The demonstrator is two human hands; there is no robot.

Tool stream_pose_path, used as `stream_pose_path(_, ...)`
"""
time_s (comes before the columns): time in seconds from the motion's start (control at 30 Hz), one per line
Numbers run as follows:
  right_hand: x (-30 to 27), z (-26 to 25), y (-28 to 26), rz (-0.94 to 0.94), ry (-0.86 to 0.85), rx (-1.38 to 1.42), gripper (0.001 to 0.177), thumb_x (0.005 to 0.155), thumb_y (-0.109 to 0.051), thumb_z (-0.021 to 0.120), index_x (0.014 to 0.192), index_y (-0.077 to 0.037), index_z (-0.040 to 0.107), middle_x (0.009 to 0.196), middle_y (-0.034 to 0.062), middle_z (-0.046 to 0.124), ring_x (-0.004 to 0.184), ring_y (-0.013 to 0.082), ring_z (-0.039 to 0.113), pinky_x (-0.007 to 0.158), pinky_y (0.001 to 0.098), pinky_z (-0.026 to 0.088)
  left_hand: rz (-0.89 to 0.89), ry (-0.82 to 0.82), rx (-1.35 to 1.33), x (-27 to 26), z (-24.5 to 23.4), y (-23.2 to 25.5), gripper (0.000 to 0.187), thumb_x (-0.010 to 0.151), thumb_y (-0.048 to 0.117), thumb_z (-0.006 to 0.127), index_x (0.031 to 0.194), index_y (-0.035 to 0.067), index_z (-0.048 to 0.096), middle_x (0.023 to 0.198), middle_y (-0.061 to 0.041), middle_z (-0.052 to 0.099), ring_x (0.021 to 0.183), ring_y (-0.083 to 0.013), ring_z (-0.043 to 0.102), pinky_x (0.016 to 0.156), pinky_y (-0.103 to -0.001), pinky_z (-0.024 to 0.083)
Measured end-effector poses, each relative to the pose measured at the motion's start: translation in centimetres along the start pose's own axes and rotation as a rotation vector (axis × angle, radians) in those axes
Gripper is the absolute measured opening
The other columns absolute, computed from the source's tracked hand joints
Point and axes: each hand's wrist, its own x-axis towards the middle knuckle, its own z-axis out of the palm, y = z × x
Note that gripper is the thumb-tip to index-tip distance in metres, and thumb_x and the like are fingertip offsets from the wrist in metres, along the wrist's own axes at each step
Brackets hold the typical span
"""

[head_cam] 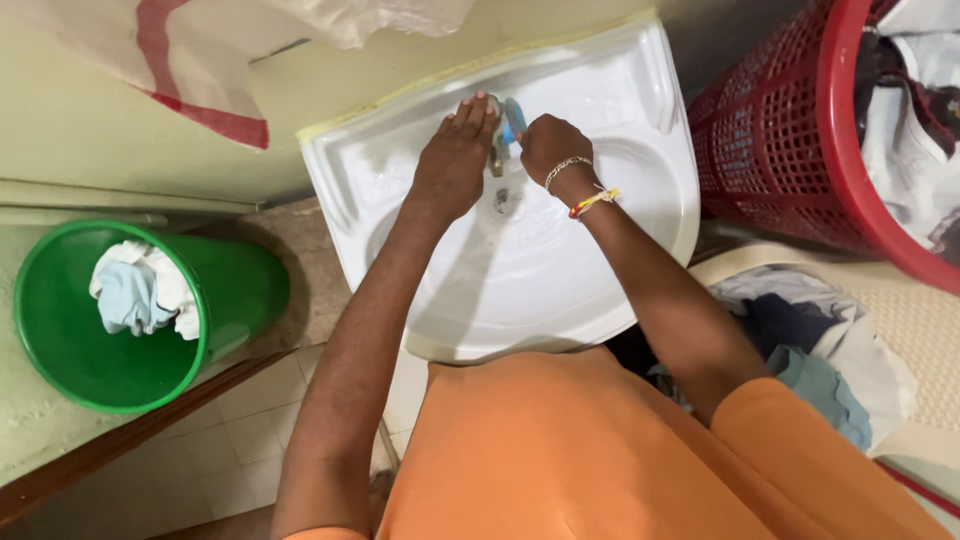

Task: The person cleans a small white sink by scrubbing the basin and the faucet with a blue brush while water is running.

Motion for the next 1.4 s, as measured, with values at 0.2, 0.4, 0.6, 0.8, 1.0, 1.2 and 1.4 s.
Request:
stream_pose_path(0.2,-3.4,0.0,1.5,-0.169,-0.059,-0.128,0.033,0.1,-0.029,0.057,0.089,-0.005,0.076,0.09,0.02,0.073,0.085,0.0405,0.071,0.075,0.0525,0.055,0.002,0.055,0.013,-0.2,0.8,0.0,0.069,0.085,-0.01,0.052,0.153,-0.007,0.039,0.164,-0.025,0.031,0.151,-0.0368,0.032,0.122,-0.046,0.03)
stream_pose_path(0.4,1.1,0.1,-1.3,-0.021,0.033,-0.106,0.026,0.096,-0.028,0.06,0.093,-0.008,0.076,0.092,0.019,0.074,0.088,0.0393,0.071,0.078,0.0489,0.057,-0.008,0.022,0.035,-0.2,0.1,0.7,0.071,0.083,-0.012,0.05,0.152,-0.005,0.039,0.164,-0.023,0.03,0.151,-0.0351,0.031,0.121,-0.046,0.029)
stream_pose_path(0.6,-4.4,0.2,-0.9,-0.142,0.064,-0.07,0.029,0.1,-0.025,0.056,0.09,-0.006,0.075,0.088,0.0214,0.072,0.085,0.0421,0.069,0.075,0.0538,0.053,-0.05,0.137,-0.067,-0.9,-0.1,1.0,0.067,0.088,-0.012,0.049,0.155,-0.002,0.042,0.165,-0.021,0.032,0.153,-0.0345,0.031,0.124,-0.048,0.027)
stream_pose_path(0.8,-9.7,-1.5,0.8,-0.082,0.057,0.053,0.029,0.103,-0.025,0.053,0.1,-0.004,0.071,0.086,0.0234,0.071,0.082,0.046,0.066,0.073,0.0556,0.052,-0.403,0.613,-0.492,-6.3,1.9,6.7,0.041,0.092,0.008,0.065,0.132,-0.002,0.063,0.128,-0.023,0.067,0.119,-0.0398,0.064,0.104,-0.05,0.051)
stream_pose_path(1.0,-14.3,2.0,0.0,-0.183,0.126,0.156,0.056,0.092,-0.007,0.052,0.145,0.002,0.034,0.084,0.0218,0.073,0.074,0.0441,0.069,0.062,0.0528,0.053,-0.867,0.17,-1.704,-8.5,7.1,10.1,0.027,0.098,0.024,0.068,0.088,-0.001,0.075,0.076,-0.006,0.072,0.064,-0.0106,0.065,0.055,-0.028,0.051)
stream_pose_path(1.2,-15.7,3.0,-2.8,-0.259,-0.004,0.074,0.044,0.097,-0.018,0.068,0.13,-0.005,0.043,0.084,0.0176,0.073,0.074,0.0383,0.07,0.063,0.0461,0.054,-0.981,0.42,-1.819,-9.1,8.9,9.2,0.02,0.098,0.014,0.068,0.086,-0.002,0.072,0.073,-0.007,0.069,0.059,-0.0115,0.06,0.056,-0.028,0.049)
stream_pose_path(1.4,-7.9,-3.4,-2.5,-0.644,0.448,-0.085,0.049,0.089,-0.013,0.073,0.135,-0.001,0.059,0.131,0.0205,0.067,0.108,0.0382,0.064,0.089,0.0481,0.052,-0.521,0.685,-0.749,-8.0,8.8,1.8,0.021,0.104,0.011,0.054,0.093,-0.004,0.064,0.08,-0.022,0.064,0.072,-0.0372,0.063,0.066,-0.046,0.048)
